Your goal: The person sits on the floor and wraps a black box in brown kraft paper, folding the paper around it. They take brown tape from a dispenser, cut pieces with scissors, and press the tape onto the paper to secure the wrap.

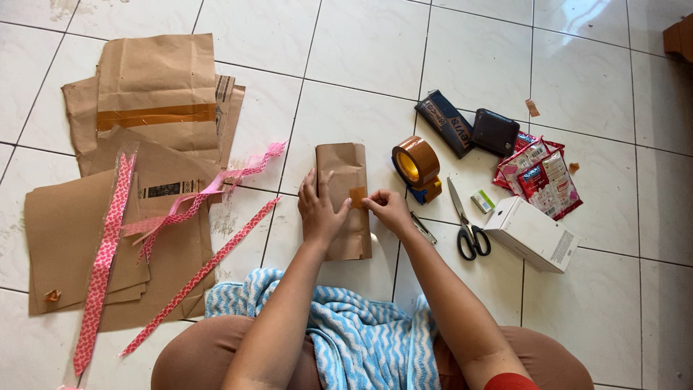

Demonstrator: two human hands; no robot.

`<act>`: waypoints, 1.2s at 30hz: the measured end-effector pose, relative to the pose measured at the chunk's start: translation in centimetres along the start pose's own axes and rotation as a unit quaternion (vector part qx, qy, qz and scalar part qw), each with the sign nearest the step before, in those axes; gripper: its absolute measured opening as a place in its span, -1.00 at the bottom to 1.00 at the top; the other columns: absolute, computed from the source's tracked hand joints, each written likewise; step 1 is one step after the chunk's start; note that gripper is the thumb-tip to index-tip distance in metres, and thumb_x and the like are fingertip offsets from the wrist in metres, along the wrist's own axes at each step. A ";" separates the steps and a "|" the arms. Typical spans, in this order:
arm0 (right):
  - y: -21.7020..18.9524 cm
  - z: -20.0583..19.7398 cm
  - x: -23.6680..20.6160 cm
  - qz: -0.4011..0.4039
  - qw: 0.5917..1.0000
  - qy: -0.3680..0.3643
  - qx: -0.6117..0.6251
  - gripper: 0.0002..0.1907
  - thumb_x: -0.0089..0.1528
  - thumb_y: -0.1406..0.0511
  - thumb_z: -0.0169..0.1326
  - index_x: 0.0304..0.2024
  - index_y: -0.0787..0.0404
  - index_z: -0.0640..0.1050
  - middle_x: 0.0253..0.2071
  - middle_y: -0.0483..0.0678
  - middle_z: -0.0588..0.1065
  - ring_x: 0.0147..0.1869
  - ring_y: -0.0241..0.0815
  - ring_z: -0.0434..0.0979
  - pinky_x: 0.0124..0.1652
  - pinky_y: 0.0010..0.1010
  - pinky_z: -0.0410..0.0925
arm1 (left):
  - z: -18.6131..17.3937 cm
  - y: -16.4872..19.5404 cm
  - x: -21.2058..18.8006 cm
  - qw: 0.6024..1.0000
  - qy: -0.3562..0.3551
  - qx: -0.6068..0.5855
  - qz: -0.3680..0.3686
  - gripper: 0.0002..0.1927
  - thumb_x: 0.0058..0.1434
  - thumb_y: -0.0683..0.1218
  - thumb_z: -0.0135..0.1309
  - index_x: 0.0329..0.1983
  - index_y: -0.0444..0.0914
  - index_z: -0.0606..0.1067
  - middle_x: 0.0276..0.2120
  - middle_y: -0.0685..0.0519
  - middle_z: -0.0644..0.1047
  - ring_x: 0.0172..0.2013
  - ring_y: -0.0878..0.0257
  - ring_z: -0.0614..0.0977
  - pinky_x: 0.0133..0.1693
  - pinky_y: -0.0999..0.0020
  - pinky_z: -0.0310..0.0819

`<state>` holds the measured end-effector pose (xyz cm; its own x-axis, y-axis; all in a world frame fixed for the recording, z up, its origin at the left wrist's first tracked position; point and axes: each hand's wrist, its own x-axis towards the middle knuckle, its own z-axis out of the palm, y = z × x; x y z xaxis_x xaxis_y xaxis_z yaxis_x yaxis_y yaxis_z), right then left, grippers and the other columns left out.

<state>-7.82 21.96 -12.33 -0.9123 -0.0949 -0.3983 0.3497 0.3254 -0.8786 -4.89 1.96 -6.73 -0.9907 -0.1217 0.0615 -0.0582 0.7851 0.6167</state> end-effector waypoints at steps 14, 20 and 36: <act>-1.7 0.1 -0.9 0.000 0.996 0.043 -0.076 -0.75 0.18 0.18 0.30 -0.32 0.26 0.67 -0.44 -0.14 0.63 -0.39 -0.43 0.55 -0.35 -0.56 0.37 | -1.4 1.7 -1.1 0.983 -0.007 0.111 0.144 -0.85 0.23 0.17 0.18 -0.14 0.22 0.64 0.40 0.11 0.17 0.47 0.07 0.03 0.42 -0.30 -0.39; -3.4 -0.5 -1.0 0.035 0.994 0.022 -0.105 -0.75 0.21 0.14 0.27 -0.27 0.19 0.70 -0.44 -0.16 0.62 -0.41 -0.44 0.54 -0.38 -0.57 0.38 | -0.4 1.1 -1.1 0.981 -0.009 0.131 0.146 -0.81 0.26 0.21 0.14 -0.10 0.24 0.63 0.42 0.10 0.17 0.47 0.07 0.03 0.41 -0.33 -0.42; -4.5 -2.5 -1.4 0.201 0.974 -0.085 0.061 -0.75 0.31 0.13 0.14 -0.15 0.14 0.67 -0.53 -0.21 0.51 -0.57 -0.49 0.37 -0.60 -0.65 0.15 | 0.8 -0.4 -0.1 0.998 -0.028 0.043 0.025 -0.39 0.22 0.14 0.10 0.35 0.17 0.27 0.42 0.00 0.12 0.48 0.03 0.03 0.42 -0.31 -0.35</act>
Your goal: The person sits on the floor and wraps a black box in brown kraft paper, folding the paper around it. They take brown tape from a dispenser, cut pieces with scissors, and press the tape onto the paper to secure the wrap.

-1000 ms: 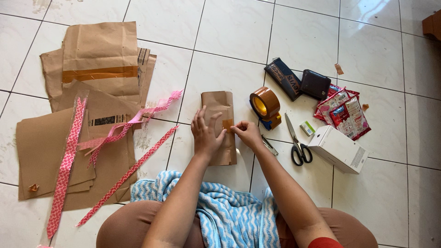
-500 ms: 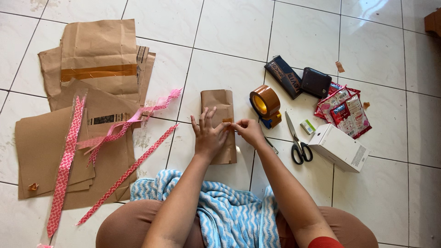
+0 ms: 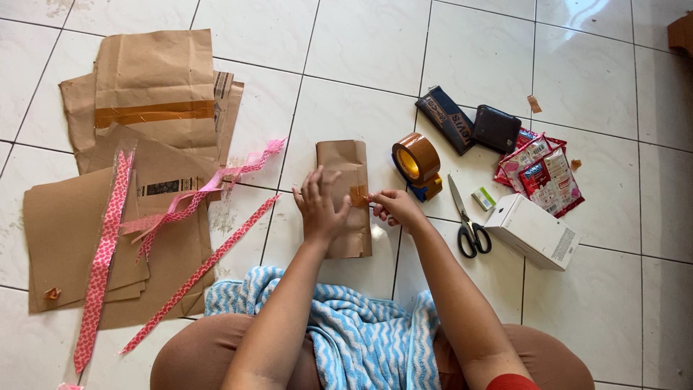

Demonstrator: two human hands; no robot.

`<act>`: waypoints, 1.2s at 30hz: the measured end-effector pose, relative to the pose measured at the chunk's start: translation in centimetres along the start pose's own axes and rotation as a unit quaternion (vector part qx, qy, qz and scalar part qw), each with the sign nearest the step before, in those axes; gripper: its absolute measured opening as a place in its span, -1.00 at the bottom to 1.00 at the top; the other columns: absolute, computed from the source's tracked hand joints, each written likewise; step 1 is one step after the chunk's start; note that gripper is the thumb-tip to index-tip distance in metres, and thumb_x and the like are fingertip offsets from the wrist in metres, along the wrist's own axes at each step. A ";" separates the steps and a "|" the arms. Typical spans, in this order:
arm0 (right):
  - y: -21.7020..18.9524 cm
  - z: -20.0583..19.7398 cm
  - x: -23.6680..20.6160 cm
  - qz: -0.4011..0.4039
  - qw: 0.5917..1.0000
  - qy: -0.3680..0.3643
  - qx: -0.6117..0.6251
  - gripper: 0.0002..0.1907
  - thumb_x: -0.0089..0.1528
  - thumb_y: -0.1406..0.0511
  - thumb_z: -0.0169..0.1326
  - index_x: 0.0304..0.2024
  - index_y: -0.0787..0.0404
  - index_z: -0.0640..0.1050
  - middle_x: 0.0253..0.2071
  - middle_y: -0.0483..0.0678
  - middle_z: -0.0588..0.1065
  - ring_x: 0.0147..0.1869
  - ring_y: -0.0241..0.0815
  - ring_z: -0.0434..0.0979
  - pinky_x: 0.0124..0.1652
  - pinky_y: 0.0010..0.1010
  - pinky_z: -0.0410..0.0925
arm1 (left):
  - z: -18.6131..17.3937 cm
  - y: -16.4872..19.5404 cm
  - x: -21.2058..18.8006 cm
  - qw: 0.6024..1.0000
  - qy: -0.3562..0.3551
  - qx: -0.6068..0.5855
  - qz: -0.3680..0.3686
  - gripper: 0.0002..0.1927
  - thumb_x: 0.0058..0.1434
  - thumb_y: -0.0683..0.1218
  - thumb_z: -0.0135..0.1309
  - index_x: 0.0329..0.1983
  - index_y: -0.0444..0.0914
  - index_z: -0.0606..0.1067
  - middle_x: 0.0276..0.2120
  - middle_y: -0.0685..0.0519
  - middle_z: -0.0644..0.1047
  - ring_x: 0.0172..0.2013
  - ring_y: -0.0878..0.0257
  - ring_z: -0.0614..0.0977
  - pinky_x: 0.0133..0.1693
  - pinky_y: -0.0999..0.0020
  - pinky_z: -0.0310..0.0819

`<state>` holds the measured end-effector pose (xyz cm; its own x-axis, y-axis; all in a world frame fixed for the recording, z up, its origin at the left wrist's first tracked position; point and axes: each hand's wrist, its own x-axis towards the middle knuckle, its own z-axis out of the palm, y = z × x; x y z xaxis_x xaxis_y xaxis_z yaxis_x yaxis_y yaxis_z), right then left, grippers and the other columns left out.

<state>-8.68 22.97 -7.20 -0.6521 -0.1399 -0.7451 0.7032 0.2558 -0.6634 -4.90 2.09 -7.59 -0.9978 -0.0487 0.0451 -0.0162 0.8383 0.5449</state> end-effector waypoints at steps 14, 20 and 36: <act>-0.9 -0.3 -1.3 0.012 1.000 -0.020 0.011 -0.71 0.32 0.13 0.11 -0.15 0.19 0.67 -0.56 -0.18 0.50 -0.61 -0.48 0.33 -0.62 -0.66 0.13 | 1.1 -1.5 -0.1 0.998 -0.013 -0.002 -0.056 -0.41 0.37 0.15 -0.04 0.47 0.29 0.19 0.41 -0.04 0.12 0.41 0.01 0.12 0.38 -0.11 -0.14; -0.6 -0.4 -0.9 0.003 1.000 -0.021 0.006 -0.71 0.32 0.12 0.12 -0.16 0.18 0.67 -0.55 -0.18 0.50 -0.60 -0.49 0.34 -0.62 -0.66 0.14 | 1.4 -1.0 -0.3 0.999 0.009 -0.017 -0.034 -0.18 0.21 0.33 0.13 0.49 0.22 0.12 0.41 -0.09 0.10 0.42 -0.01 0.09 0.39 -0.13 -0.18; -0.7 -0.6 -1.0 0.005 1.000 -0.002 -0.012 -0.70 0.32 0.12 0.10 -0.18 0.18 0.69 -0.56 -0.16 0.52 -0.59 -0.45 0.38 -0.61 -0.65 0.16 | 0.9 -0.3 -0.4 0.999 -0.010 -0.007 -0.043 -0.13 0.16 0.26 0.21 0.49 0.26 0.08 0.43 -0.07 0.04 0.44 0.01 0.04 0.39 -0.20 -0.24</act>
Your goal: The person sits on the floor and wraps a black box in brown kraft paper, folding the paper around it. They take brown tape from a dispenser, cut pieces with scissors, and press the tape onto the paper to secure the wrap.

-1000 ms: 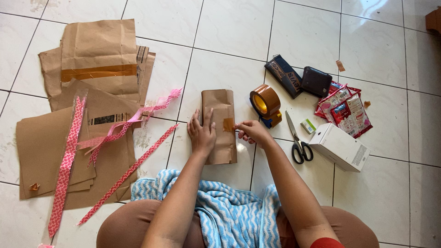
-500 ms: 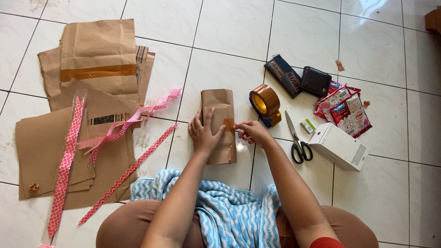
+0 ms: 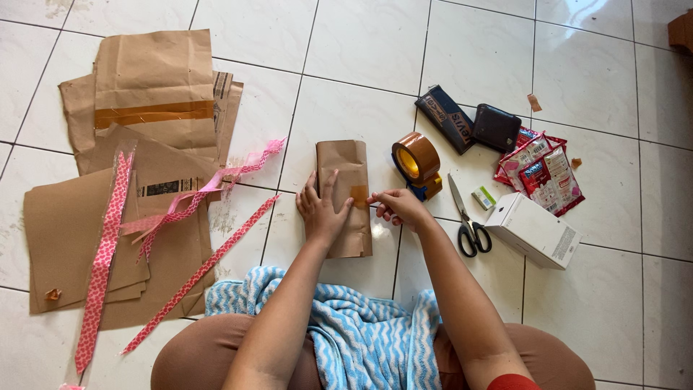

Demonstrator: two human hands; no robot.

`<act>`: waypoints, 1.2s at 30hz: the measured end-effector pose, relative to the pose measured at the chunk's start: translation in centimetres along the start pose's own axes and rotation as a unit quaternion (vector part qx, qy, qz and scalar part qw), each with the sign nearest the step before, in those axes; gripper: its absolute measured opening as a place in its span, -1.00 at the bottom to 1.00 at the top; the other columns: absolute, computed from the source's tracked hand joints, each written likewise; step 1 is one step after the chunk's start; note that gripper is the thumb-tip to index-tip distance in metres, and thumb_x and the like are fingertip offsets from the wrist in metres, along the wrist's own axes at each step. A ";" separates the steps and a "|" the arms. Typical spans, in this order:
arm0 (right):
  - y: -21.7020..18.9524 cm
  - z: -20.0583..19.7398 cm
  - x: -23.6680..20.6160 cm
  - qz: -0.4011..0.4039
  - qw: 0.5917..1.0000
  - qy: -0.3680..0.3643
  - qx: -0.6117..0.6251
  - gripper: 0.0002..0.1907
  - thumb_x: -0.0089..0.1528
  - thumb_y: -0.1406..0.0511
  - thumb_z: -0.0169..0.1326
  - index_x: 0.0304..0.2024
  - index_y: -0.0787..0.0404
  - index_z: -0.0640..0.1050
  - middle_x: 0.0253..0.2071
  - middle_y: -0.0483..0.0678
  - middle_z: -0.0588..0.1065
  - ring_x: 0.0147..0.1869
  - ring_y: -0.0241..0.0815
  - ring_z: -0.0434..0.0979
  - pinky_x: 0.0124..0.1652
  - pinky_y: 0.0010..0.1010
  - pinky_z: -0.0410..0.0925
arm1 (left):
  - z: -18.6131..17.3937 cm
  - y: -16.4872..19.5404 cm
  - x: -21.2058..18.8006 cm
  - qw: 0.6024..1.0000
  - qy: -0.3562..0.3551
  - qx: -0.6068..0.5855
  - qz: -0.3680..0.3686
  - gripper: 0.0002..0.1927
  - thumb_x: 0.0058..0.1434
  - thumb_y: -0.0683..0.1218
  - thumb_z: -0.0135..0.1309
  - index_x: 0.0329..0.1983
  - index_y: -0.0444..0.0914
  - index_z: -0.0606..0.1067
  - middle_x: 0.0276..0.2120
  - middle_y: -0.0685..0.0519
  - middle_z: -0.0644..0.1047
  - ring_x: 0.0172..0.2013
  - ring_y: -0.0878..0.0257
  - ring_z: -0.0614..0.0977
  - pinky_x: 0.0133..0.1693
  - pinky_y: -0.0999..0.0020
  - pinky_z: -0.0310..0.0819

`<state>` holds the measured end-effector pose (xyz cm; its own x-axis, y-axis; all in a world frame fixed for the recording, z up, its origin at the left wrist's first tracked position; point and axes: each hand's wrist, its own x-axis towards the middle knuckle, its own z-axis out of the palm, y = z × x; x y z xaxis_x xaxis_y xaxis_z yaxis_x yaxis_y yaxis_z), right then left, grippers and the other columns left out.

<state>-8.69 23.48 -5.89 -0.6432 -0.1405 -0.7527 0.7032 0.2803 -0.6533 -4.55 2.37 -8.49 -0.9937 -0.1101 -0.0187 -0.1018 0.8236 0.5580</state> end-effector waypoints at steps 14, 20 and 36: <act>3.7 1.6 3.0 -0.143 0.989 0.049 0.003 -0.79 0.20 0.13 0.27 -0.31 0.11 0.64 -0.39 -0.23 0.56 -0.33 -0.42 0.49 -0.36 -0.55 0.37 | 0.6 -0.8 0.8 0.988 0.087 -0.122 -0.030 -0.41 0.33 0.01 0.10 0.43 0.13 0.29 0.39 -0.13 0.14 0.31 -0.06 0.32 0.22 0.08 0.37; 4.8 3.6 3.3 -0.146 0.980 0.136 0.014 -0.77 0.22 0.17 0.26 -0.37 0.19 0.60 -0.44 -0.21 0.56 -0.41 -0.43 0.49 -0.40 -0.54 0.40 | 1.2 -0.9 0.6 0.991 0.063 -0.113 -0.035 -0.39 0.30 0.04 0.10 0.43 0.13 0.28 0.40 -0.09 0.12 0.27 0.02 0.33 0.27 0.05 0.28; 3.9 5.1 3.0 -0.155 0.957 0.242 -0.046 -0.71 0.16 0.17 0.33 -0.45 0.23 0.55 -0.50 -0.12 0.58 -0.50 -0.37 0.55 -0.50 -0.49 0.44 | 0.8 0.1 0.3 0.993 0.035 -0.110 -0.029 -0.27 0.25 0.09 0.14 0.48 0.14 0.18 0.43 -0.10 0.10 0.40 -0.08 0.18 0.31 -0.06 0.12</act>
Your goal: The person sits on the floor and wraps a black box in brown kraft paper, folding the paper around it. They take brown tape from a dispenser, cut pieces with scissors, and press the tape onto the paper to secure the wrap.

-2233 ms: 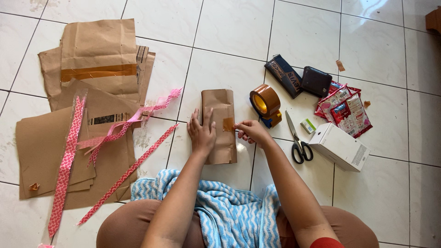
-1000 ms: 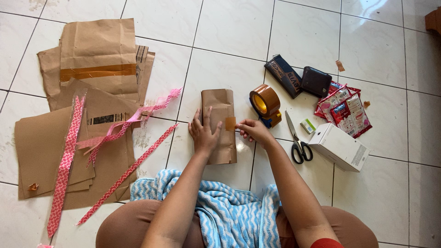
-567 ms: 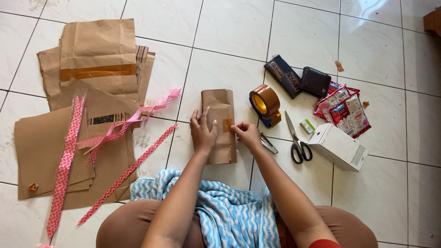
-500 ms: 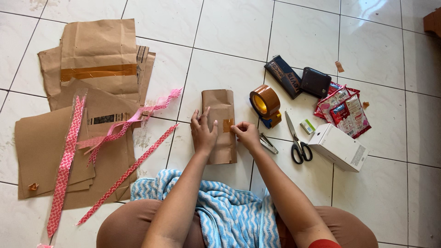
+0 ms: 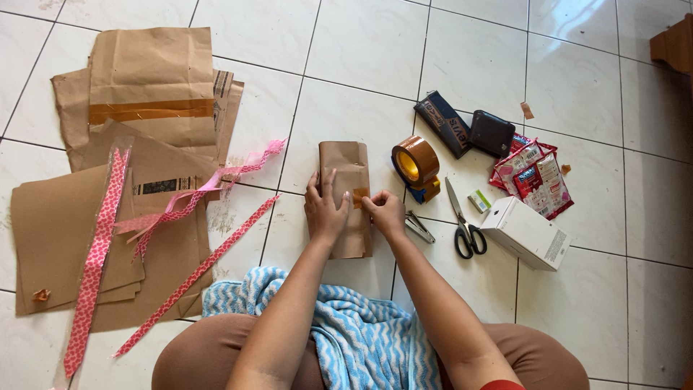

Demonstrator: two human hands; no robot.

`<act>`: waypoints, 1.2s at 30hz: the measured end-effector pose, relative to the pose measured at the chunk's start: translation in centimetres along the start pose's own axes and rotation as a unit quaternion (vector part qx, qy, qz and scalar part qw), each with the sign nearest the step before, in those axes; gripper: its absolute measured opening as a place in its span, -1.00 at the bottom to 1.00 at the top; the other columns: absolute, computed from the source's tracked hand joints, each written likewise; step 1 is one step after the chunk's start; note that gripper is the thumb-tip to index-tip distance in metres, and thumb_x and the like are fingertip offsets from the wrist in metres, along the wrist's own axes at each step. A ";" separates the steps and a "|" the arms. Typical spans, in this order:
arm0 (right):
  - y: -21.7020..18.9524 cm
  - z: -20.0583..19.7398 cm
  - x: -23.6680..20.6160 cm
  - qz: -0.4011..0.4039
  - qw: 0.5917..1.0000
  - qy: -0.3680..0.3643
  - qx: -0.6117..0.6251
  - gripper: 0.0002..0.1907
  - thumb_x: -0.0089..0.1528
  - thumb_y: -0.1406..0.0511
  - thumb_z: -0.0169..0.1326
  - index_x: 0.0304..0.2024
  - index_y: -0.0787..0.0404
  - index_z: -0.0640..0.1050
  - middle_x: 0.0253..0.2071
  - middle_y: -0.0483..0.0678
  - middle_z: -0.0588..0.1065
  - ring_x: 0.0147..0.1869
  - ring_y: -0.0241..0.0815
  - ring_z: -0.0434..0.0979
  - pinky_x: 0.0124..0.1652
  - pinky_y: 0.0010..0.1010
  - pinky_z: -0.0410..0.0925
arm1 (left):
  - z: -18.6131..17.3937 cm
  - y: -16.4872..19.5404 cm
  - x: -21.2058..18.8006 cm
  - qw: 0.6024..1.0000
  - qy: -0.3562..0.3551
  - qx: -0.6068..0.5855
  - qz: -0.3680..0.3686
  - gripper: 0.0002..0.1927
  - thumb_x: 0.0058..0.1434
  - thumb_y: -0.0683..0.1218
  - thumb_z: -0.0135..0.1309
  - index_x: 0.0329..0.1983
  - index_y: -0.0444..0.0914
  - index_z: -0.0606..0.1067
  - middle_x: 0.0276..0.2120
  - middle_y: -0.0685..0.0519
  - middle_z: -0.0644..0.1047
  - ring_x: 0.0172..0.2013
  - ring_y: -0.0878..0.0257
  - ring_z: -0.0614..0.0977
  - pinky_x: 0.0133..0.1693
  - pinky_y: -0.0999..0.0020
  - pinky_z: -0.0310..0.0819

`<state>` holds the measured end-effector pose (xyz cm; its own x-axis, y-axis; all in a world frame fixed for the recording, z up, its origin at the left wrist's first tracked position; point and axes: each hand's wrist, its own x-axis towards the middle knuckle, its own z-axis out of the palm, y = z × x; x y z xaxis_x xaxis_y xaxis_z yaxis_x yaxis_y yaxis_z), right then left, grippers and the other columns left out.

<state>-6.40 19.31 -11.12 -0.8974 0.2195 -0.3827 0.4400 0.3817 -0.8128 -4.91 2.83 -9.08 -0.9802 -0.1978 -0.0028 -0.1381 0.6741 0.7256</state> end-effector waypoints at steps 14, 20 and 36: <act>-3.3 -3.4 2.6 0.101 0.956 -0.168 -0.217 -0.52 0.16 -0.03 0.28 -0.44 0.27 0.56 -0.56 -0.05 0.54 -0.56 -0.27 0.56 -0.52 -0.42 0.46 | 0.8 -0.7 0.1 1.000 -0.024 0.008 -0.016 -0.19 0.22 0.13 0.15 0.50 0.16 0.10 0.45 -0.04 0.06 0.41 -0.04 0.12 0.32 -0.07 0.05; -0.5 -4.5 1.3 0.118 0.975 -0.181 -0.045 -0.53 0.22 -0.07 0.23 -0.29 0.22 0.59 -0.51 -0.14 0.51 -0.45 -0.35 0.55 -0.48 -0.55 0.37 | 0.8 -0.5 0.0 0.999 -0.028 0.001 -0.025 -0.21 0.23 0.13 0.15 0.50 0.16 0.11 0.46 -0.04 0.06 0.42 -0.03 0.10 0.33 -0.07 0.03; 0.9 -1.5 -0.2 -0.052 0.996 -0.056 0.034 -0.71 0.28 0.13 0.24 -0.22 0.22 0.55 -0.42 -0.16 0.57 -0.42 -0.40 0.50 -0.42 -0.54 0.37 | 0.0 0.5 -0.4 0.999 -0.011 0.030 -0.001 0.08 -0.04 0.20 0.41 0.49 0.12 0.07 0.43 -0.05 0.04 0.41 -0.07 0.10 0.34 -0.07 0.06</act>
<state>-5.79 20.95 -11.15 -0.9378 0.0784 -0.3382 0.3443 0.3347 -0.8772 -4.60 3.27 -8.66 -0.9828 -0.1837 -0.0195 -0.1474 0.7160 0.6824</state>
